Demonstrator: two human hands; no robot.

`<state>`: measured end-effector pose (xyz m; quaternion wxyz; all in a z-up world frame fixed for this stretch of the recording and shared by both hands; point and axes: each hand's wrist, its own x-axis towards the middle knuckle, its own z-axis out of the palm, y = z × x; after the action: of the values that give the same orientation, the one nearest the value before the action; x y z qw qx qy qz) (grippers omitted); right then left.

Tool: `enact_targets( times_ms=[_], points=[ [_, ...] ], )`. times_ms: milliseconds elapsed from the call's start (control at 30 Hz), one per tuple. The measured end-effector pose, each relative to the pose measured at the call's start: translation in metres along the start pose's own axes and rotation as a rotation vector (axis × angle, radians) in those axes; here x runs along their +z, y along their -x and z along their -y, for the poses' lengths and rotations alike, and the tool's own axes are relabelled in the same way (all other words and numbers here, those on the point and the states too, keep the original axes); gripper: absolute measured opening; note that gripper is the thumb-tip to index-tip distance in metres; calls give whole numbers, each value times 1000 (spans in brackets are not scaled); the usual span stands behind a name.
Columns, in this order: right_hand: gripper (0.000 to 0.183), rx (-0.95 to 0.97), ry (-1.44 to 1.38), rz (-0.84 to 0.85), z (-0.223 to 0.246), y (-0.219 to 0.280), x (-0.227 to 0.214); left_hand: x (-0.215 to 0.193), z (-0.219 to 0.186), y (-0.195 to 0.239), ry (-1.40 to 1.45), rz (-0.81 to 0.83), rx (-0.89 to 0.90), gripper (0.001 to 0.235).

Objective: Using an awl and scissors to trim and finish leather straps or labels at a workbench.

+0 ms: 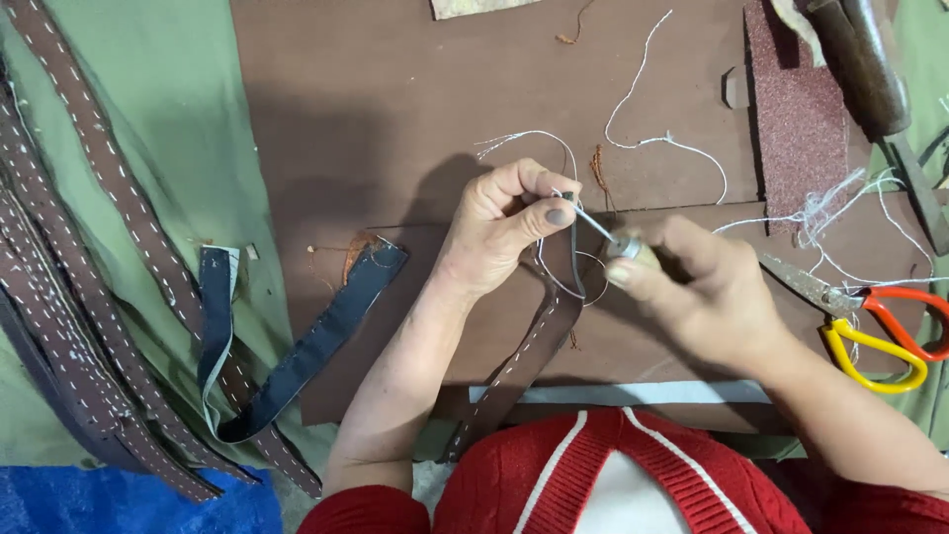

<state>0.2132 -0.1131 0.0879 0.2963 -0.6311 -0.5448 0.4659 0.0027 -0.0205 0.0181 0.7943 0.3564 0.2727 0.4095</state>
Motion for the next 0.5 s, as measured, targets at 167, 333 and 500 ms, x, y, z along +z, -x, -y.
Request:
enact_targets(
  times_ms=[167, 333, 500],
  points=[
    [28, 291, -1158, 476, -9, -18, -1, 2, -9, 1, -11, 41, 21, 17],
    [33, 386, -1344, 536, 9, -17, 13, 3, -17, -2, 61, 116, 78, 21],
    [34, -450, 480, -325, -16, -3, 27, 9, -2, -1, -213, -119, 47, 17]
  ],
)
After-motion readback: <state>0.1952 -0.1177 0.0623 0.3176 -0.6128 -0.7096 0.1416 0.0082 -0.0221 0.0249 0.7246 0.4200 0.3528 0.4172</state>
